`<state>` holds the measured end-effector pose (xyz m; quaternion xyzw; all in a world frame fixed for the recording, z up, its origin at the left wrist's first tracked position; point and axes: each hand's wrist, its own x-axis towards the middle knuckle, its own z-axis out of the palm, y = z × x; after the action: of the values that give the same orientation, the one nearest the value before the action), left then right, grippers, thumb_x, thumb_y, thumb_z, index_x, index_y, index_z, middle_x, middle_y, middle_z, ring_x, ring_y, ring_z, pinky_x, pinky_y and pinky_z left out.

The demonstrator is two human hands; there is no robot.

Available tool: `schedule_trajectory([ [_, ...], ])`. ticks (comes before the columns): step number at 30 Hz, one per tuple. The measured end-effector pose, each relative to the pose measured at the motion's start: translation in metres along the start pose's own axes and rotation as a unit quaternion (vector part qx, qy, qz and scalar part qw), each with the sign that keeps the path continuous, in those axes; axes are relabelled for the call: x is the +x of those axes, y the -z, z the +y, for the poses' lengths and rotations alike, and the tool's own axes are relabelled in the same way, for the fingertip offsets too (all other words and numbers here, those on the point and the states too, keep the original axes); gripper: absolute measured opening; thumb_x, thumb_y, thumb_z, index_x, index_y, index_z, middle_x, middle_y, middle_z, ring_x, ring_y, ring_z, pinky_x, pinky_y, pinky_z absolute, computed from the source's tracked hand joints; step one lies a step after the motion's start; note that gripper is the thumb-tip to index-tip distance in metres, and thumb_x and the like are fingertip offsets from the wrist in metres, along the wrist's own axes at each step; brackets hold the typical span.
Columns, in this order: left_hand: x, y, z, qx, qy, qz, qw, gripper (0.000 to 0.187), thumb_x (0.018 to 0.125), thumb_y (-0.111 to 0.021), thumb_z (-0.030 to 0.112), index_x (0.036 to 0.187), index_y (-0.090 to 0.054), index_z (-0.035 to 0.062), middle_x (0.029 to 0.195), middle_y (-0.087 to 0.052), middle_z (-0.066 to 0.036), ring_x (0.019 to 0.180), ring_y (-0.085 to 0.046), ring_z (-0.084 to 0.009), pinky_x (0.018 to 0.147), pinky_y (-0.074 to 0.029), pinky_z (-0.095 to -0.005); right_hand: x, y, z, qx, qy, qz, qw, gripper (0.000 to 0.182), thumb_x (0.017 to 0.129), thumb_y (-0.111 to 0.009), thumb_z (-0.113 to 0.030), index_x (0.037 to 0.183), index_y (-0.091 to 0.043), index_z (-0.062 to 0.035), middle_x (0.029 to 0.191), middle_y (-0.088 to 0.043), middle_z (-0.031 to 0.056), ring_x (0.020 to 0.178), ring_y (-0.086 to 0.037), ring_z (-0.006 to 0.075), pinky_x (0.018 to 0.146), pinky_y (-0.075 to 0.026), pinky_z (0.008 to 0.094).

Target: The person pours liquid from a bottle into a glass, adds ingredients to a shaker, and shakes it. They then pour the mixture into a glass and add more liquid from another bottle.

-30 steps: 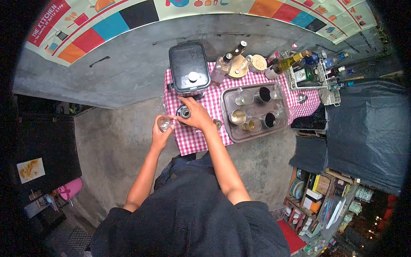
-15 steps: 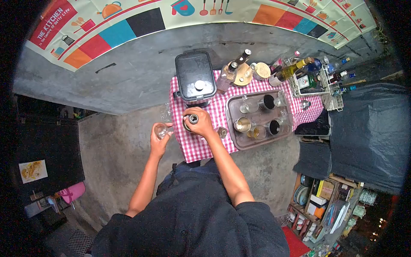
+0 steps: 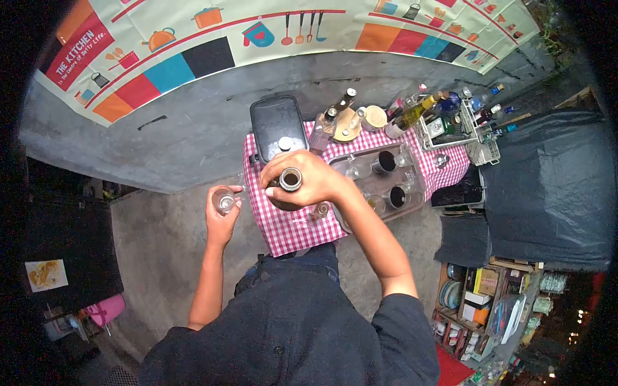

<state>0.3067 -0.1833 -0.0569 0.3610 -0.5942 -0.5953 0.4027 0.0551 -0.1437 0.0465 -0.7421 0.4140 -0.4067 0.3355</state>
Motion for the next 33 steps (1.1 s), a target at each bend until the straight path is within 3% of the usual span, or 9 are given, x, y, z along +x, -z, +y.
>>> schedule_trajectory([
  [6,0.007,-0.041,0.048,0.013,-0.044,-0.055,0.997,0.036,0.078,-0.059,-0.009,0.110,-0.051,0.0030,0.112,-0.065,-0.009,0.100,-0.061,-0.0137,0.088,-0.049,-0.0289,-0.013,0.058,-0.038,-0.033,-0.054,-0.088,0.994,0.020,0.078,-0.072,-0.017,0.087,-0.070,0.0002,0.087,-0.072,0.0150,0.082,-0.069,0.0283,0.079,-0.054,0.0376],
  [10,0.006,-0.086,0.047,-0.004,-0.039,-0.126,0.991,0.036,0.079,-0.062,-0.009,0.111,-0.050,0.0033,0.109,-0.065,-0.010,0.106,-0.061,-0.0163,0.094,-0.047,-0.0318,-0.044,0.080,-0.018,0.018,-0.162,-0.168,0.972,0.022,0.077,-0.068,-0.017,0.091,-0.072,0.0000,0.086,-0.073,0.0122,0.081,-0.070,0.0210,0.079,-0.054,0.0341],
  [14,0.003,-0.138,0.027,0.024,-0.035,-0.135,0.990,0.041,0.074,-0.067,-0.004,0.112,-0.052,0.0018,0.099,-0.064,-0.008,0.095,-0.064,-0.0156,0.084,-0.051,-0.0306,-0.079,0.091,-0.005,0.042,-0.274,-0.236,0.931,0.024,0.077,-0.069,-0.018,0.092,-0.073,0.0005,0.089,-0.074,0.0112,0.081,-0.070,0.0180,0.078,-0.054,0.0331],
  [18,-0.001,-0.185,0.005,0.064,-0.026,-0.146,0.987,0.039,0.074,-0.065,-0.004,0.111,-0.053,0.0023,0.107,-0.065,-0.009,0.099,-0.062,-0.0153,0.087,-0.049,-0.0306,-0.120,0.099,0.015,0.031,-0.299,-0.277,0.913,0.021,0.079,-0.070,-0.019,0.092,-0.074,-0.0034,0.085,-0.074,0.0100,0.077,-0.068,0.0183,0.075,-0.053,0.0330],
  [20,-0.004,-0.206,-0.005,0.090,-0.013,-0.157,0.983,0.047,0.071,-0.068,0.001,0.115,-0.052,0.0014,0.101,-0.065,-0.016,0.098,-0.066,-0.0311,0.086,-0.051,-0.0378,-0.138,0.105,0.028,0.053,-0.285,-0.272,0.918,0.021,0.079,-0.071,-0.022,0.090,-0.074,-0.0038,0.082,-0.073,0.0106,0.074,-0.068,0.0186,0.072,-0.052,0.0337],
  [23,-0.009,-0.232,-0.023,0.105,-0.009,-0.179,0.978,0.049,0.071,-0.069,0.003,0.116,-0.052,0.0012,0.109,-0.060,-0.017,0.106,-0.061,-0.0345,0.093,-0.047,-0.0411,-0.160,0.117,0.037,-0.005,-0.317,-0.302,0.899,0.026,0.081,-0.074,-0.028,0.087,-0.073,-0.0025,0.075,-0.071,0.0101,0.067,-0.066,0.0187,0.068,-0.051,0.0347],
  [27,-0.011,-0.269,-0.027,0.145,-0.067,-0.158,0.974,0.041,0.076,-0.067,0.005,0.114,-0.054,0.0027,0.109,-0.057,-0.016,0.109,-0.056,-0.0355,0.096,-0.044,-0.0414,-0.183,0.134,0.056,0.012,-0.349,-0.344,0.872,0.037,0.083,-0.074,-0.039,0.086,-0.073,-0.0024,0.073,-0.069,0.0102,0.067,-0.064,0.0199,0.067,-0.050,0.0360],
  [31,-0.016,-0.296,-0.034,0.127,-0.050,-0.144,0.980,0.037,0.081,-0.067,0.009,0.115,-0.055,0.0047,0.111,-0.057,-0.015,0.109,-0.056,-0.0353,0.095,-0.044,-0.0425,-0.204,0.141,0.069,0.027,-0.345,-0.351,0.870,0.041,0.084,-0.072,-0.043,0.087,-0.072,-0.0018,0.073,-0.069,0.0104,0.067,-0.064,0.0205,0.068,-0.050,0.0363],
  [33,-0.017,-0.306,-0.039,0.131,-0.042,-0.146,0.980,0.037,0.081,-0.067,0.009,0.115,-0.055,0.0044,0.111,-0.057,-0.015,0.109,-0.056,-0.0352,0.096,-0.044,-0.0424,-0.213,0.142,0.075,0.053,-0.353,-0.351,0.866,0.050,0.083,-0.072,-0.049,0.078,-0.067,0.0008,0.066,-0.064,0.0095,0.062,-0.059,0.0195,0.062,-0.047,0.0377],
])
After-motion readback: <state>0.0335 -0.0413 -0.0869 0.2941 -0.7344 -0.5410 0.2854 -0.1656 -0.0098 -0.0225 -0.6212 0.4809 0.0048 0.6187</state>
